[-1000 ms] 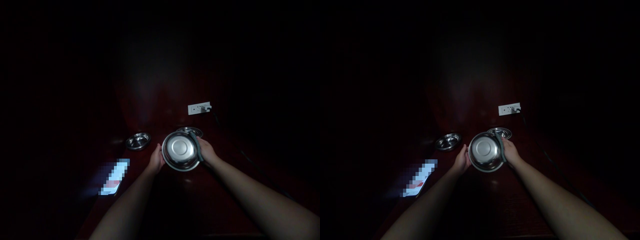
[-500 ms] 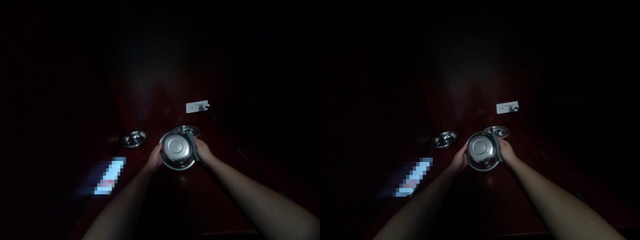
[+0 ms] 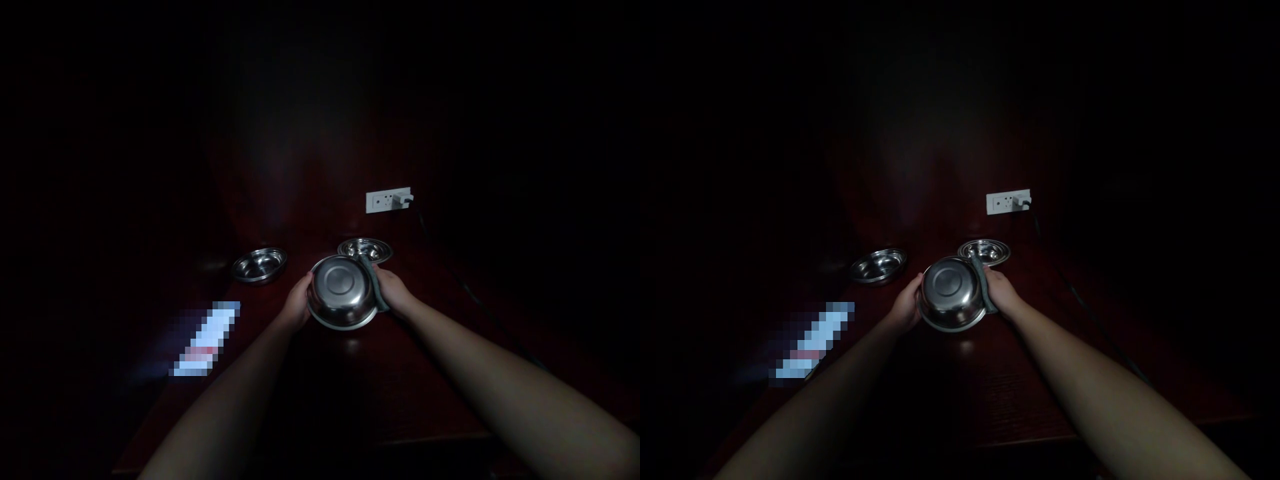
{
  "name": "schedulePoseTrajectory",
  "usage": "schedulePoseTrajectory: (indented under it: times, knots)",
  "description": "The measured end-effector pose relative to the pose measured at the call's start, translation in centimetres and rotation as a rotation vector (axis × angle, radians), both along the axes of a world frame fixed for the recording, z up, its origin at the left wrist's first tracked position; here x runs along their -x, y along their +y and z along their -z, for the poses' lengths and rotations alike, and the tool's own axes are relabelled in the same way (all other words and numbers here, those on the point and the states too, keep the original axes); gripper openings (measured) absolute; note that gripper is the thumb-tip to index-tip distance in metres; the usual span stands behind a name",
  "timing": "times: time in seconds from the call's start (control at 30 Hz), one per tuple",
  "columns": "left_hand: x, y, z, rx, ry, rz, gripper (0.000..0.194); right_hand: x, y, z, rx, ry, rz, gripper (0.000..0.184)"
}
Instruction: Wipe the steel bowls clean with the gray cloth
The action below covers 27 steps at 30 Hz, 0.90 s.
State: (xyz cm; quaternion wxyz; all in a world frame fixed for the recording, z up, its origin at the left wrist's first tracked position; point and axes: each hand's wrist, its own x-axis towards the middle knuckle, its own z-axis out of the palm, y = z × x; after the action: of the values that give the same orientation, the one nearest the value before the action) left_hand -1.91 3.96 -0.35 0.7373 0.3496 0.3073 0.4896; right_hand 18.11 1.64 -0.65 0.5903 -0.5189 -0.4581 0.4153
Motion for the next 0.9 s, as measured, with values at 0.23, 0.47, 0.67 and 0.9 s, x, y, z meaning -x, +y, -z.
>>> schedulePoseTrajectory:
  times: [0.23,0.47,0.67,0.9]
  knots:
    - [0.16,0.31,0.6,-0.035,0.006,0.005,0.024,-0.37,0.35,0.52,0.005,-0.003,0.0,0.044]
    - [0.1,0.53,0.81,-0.056,0.033,0.004,0.024,-0.49,0.39,0.78,0.038,-0.013,-0.015,0.045]
    - [0.07,0.44,0.66,-0.049,0.057,-0.041,0.021,-0.62,0.41,0.67,0.078,-0.02,-0.048,0.046]
    - [-0.07,0.38,0.63,-0.064,0.086,-0.07,0.019,-0.74,0.53,0.77,0.088,-0.021,-0.056,0.045]
